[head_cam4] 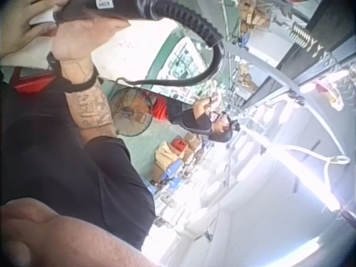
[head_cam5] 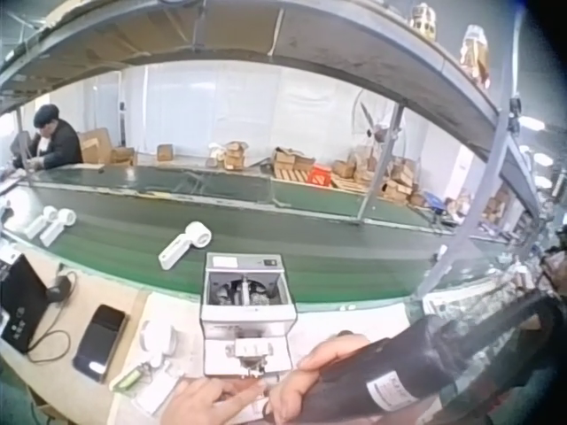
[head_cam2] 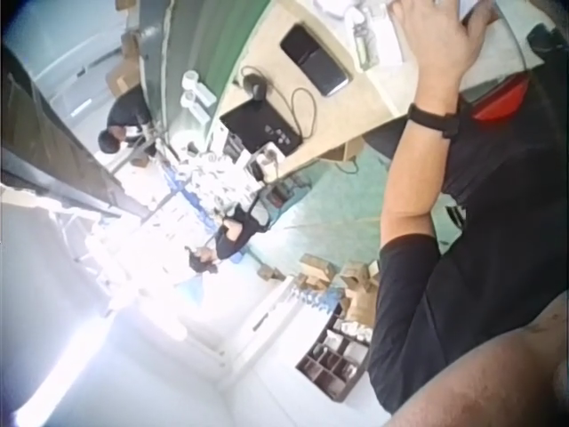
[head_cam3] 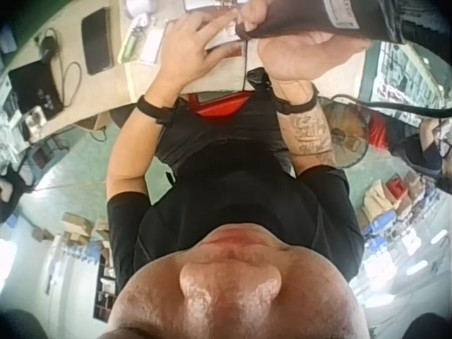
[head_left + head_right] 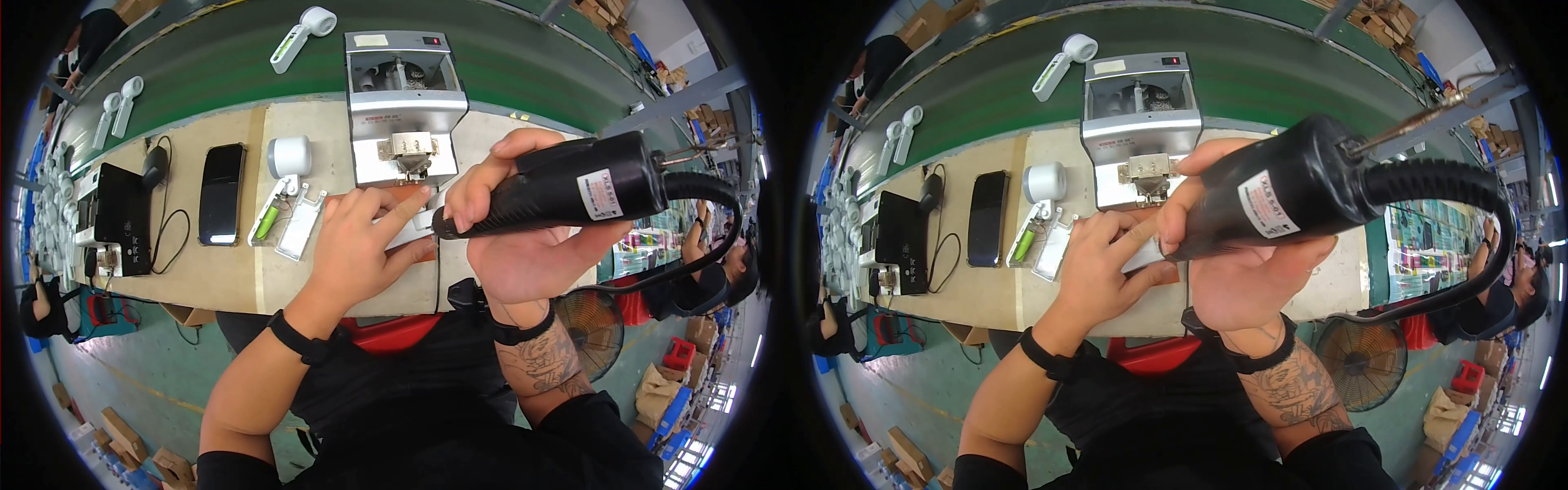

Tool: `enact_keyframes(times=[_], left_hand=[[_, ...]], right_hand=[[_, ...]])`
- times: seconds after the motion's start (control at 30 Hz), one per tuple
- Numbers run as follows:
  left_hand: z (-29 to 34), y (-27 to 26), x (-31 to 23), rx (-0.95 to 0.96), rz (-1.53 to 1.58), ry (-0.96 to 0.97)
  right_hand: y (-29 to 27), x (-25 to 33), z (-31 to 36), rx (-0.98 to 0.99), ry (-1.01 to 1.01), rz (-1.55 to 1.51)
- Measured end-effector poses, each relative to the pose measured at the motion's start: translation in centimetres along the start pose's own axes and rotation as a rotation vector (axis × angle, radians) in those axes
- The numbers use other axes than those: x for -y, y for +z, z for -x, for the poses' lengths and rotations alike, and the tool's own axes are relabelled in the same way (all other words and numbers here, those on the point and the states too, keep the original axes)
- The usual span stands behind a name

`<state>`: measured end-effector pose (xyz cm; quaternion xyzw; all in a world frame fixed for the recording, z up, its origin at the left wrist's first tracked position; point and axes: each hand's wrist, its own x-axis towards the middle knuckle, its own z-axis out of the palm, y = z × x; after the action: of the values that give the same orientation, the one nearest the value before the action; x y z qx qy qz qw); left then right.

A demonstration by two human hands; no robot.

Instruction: Using an electric screwdriver and assembly jig to assemble components of small portable white fans on a manufacturing line.

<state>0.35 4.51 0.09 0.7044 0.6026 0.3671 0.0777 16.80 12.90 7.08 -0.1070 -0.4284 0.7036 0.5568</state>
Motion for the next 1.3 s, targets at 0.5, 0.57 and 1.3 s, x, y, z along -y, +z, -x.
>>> enact_keyframes(times=[0.5, 0.57, 1.3], left_hand=[[0.1, 0.9, 0.3, 0.000, -0.041, -0.016], [0.1, 1.0, 0.3, -0.005, -0.039, -0.017], [0.0, 0.9, 0.2, 0.016, -0.042, -0.015]], right_hand=[[-1.6, 0.2, 0.5, -0.038, 0.026, 0.021], [-1.8, 0.1, 0.6, -0.064, 0.042, 0.038], [-2.5, -0.6, 1.1, -0.040, -0.007, 0.029]])
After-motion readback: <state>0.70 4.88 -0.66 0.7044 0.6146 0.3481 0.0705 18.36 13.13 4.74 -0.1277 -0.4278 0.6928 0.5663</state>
